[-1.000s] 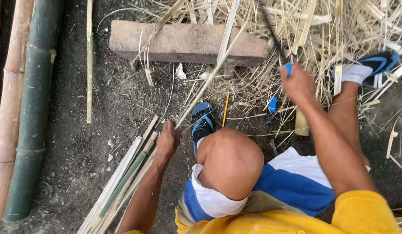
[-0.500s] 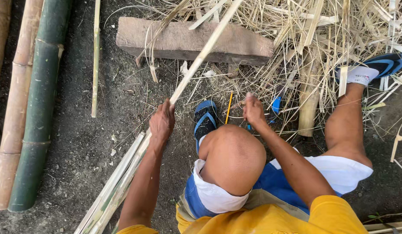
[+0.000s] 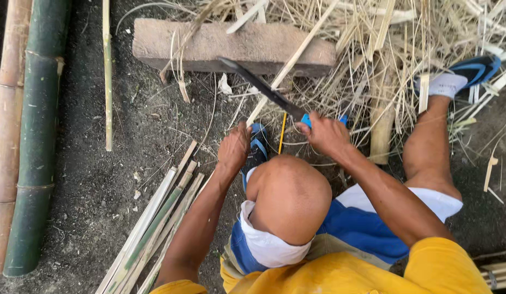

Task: The person sits on the ground and uses a curved knife to split long bamboo strips into thinner pieces. They repeatedly reposition the bamboo and shave off thin layers, accumulating a pile of processed strips and debris.

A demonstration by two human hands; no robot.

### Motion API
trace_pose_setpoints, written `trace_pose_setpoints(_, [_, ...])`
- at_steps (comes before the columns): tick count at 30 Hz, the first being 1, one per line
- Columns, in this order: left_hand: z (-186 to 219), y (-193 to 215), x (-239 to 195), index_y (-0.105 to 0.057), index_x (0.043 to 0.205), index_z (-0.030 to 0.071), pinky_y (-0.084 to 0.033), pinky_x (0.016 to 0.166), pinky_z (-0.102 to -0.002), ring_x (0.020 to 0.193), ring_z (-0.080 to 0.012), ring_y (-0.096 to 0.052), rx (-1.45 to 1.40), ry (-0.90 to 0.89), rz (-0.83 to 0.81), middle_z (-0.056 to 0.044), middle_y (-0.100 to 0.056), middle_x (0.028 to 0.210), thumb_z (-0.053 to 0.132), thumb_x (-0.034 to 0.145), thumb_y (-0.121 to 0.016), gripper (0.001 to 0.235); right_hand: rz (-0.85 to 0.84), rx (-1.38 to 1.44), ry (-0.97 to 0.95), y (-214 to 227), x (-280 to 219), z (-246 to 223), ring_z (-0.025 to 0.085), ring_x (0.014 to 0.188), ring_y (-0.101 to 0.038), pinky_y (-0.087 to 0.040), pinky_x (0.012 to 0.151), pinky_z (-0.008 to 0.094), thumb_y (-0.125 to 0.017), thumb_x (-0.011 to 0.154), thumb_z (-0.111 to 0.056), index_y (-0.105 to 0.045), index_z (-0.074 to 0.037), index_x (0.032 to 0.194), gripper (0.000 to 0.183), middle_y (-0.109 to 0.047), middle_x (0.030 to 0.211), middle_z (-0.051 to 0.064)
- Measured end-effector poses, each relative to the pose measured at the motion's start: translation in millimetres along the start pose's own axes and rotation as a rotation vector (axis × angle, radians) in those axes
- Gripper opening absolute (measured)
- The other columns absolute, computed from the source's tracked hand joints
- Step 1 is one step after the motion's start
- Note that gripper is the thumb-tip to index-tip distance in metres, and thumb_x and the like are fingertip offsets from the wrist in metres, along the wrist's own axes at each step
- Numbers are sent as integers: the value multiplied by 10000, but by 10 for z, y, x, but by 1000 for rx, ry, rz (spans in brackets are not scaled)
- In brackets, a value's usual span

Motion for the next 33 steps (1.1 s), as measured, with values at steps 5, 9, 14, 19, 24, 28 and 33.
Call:
trace_pose_setpoints(5, [-20, 113, -161, -486, 1139, 18, -539, 456, -550, 605, -427, -689, -44, 31, -23, -284, -655, 876, 347, 1095, -316, 373, -133, -86, -94, 74, 101, 292, 338, 515, -685, -541, 471, 499, -442, 976, -571, -461, -27, 1322, 646, -666, 633, 171])
trace_pose_setpoints(9, [-112, 138, -281, -534, 1148, 10, -532, 513, -544, 647, -432, -682, -14, 5, 19, -290, -676, 901, 370, 1118, -339, 410, 57, 16, -163, 378, 174, 562, 299, 532, -624, -495, 498, 464, -442, 1085, -530, -613, -31, 1066, 528, -635, 645, 141])
trace_pose_setpoints(14, [-313, 45, -392, -509, 1310, 62, -562, 527, -582, 675, -461, -705, -40, 78, -33, -296, -682, 980, 388, 1077, -331, 439, -39, -162, -93, 301, 227, 696, 240, 461, -548, -459, 434, 430, -422, 1087, -503, -585, -1, 1107, 528, -580, 601, 93])
trace_pose_setpoints(19, [-293, 202, -493, -525, 1351, 71, -505, 741, -681, 729, -514, -692, -14, -157, 197, -315, -705, 1010, 398, 1077, -399, 445, 35, -4, -224, 440, 290, 813, 180, 391, -471, -424, 370, 396, -402, 1089, -475, -557, 28, 1148, 530, -525, 558, 45])
trace_pose_setpoints(24, [-690, 252, -609, -526, 1286, 88, -548, 626, -619, 727, -491, -705, -5, 151, -79, -307, -698, 904, 410, 1094, -353, 413, -11, -176, -156, 475, 308, 909, 162, 462, -443, -427, 405, 393, -379, 1079, -511, -580, -36, 1070, 517, -497, 615, 52])
trace_pose_setpoints(28, [-572, 285, -546, -588, 1192, 26, -542, 626, -613, 690, -513, -675, -159, -25, 108, -335, -675, 783, 379, 1059, -403, 421, 181, 309, -500, 628, 144, 1255, 186, 481, -488, -444, 427, 412, -306, 1121, -540, -537, -25, 1195, 570, -545, 663, 53])
trace_pose_setpoints(33, [-104, 35, 20, -637, 1013, -15, -519, 702, -613, 736, -516, -652, -217, -128, 43, -329, -653, 786, 341, 1095, -339, 472, -82, -10, 7, -225, -44, -5, 396, 692, -729, -577, 644, 534, -426, 997, -591, -528, -103, 1235, 552, -735, 815, 212])
Point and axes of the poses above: each hand's wrist, its own x-axis towards the middle knuckle, its own y-axis out of the back of the hand, z = x × y, the point moved 8 cm from there along x, towards the middle knuckle
